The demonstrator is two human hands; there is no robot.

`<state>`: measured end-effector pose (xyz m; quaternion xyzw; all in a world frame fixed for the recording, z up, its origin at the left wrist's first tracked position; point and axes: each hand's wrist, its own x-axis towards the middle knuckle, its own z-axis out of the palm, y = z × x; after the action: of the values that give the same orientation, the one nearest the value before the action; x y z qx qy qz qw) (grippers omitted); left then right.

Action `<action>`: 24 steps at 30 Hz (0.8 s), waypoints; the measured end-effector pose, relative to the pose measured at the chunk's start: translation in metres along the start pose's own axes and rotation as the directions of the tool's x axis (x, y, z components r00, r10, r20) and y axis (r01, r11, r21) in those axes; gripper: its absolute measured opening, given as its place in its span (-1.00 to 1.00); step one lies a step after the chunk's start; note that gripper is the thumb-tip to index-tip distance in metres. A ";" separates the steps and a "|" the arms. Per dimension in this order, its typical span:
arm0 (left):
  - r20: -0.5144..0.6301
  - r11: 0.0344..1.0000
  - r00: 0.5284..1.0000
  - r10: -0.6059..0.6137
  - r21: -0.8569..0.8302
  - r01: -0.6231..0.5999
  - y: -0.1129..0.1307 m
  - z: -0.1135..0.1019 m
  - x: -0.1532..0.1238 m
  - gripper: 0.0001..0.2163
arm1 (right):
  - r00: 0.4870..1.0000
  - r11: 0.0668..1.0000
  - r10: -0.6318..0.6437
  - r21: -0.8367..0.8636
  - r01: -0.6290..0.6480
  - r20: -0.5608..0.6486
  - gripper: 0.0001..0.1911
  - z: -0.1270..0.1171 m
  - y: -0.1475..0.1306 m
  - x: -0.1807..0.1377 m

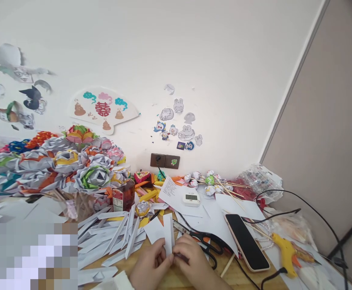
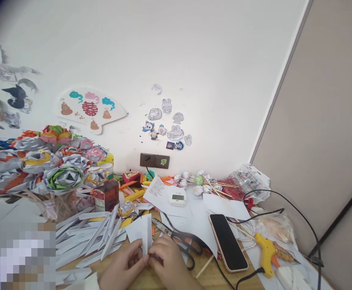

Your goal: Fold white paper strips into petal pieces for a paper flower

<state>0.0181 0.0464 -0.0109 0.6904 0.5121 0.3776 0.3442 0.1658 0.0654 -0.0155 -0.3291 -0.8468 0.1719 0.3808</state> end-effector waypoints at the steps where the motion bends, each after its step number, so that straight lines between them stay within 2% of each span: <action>1: 0.014 1.000 1.000 0.007 -0.009 -0.007 0.000 0.000 0.000 -0.84 | 1.000 1.000 0.024 0.015 -0.023 -0.005 -0.85 -0.001 -0.001 0.000; 3: 0.055 0.997 0.998 0.016 -0.070 -0.012 -0.001 -0.001 0.000 -0.88 | 0.996 0.995 0.087 0.058 -0.085 -0.028 -0.86 -0.002 -0.002 0.000; 5: 0.124 0.979 0.992 0.002 -0.202 0.023 -0.002 -0.001 0.001 -0.86 | 0.985 0.979 0.164 0.129 -0.156 -0.048 -0.84 -0.003 -0.003 -0.001; 7: 0.181 0.935 0.983 -0.035 -0.342 0.097 -0.004 0.000 0.003 -0.76 | 0.970 0.950 0.237 0.222 -0.221 -0.047 -0.86 -0.003 -0.003 -0.001; 9: 0.188 0.890 0.979 -0.075 -0.430 0.151 -0.005 0.001 0.005 -0.63 | 0.962 0.923 0.273 0.289 -0.252 -0.032 -0.94 -0.002 -0.001 0.000; 11: 0.161 0.872 0.983 -0.093 -0.463 0.159 -0.008 0.003 0.006 -0.51 | 0.964 0.922 0.264 0.301 -0.244 -0.027 -0.96 -0.001 -0.001 0.000; 14: 0.119 0.876 0.989 -0.086 -0.463 0.132 -0.014 0.006 0.006 -0.47 | 0.980 0.950 0.200 0.248 -0.190 -0.016 -0.95 -0.002 -0.002 0.002; 16: 0.098 0.884 0.992 -0.080 -0.453 0.116 -0.018 0.007 0.006 -0.48 | 0.991 0.965 0.137 0.224 -0.136 0.008 -0.90 -0.003 -0.004 0.002; 19: 0.125 0.884 0.990 -0.061 -0.453 0.112 -0.017 0.006 0.006 -0.56 | 0.997 0.960 0.072 0.271 -0.073 0.014 -0.83 -0.005 -0.005 0.002; 24: 0.158 0.882 0.985 -0.066 -0.453 0.132 -0.007 0.001 0.007 -0.65 | 0.995 0.931 0.101 0.354 -0.090 -0.013 -0.74 -0.003 -0.003 0.000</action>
<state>0.0171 0.0548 -0.0165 0.5862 0.4172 0.4216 0.5519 0.1667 0.0636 -0.0120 -0.2987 -0.7791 0.3343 0.4382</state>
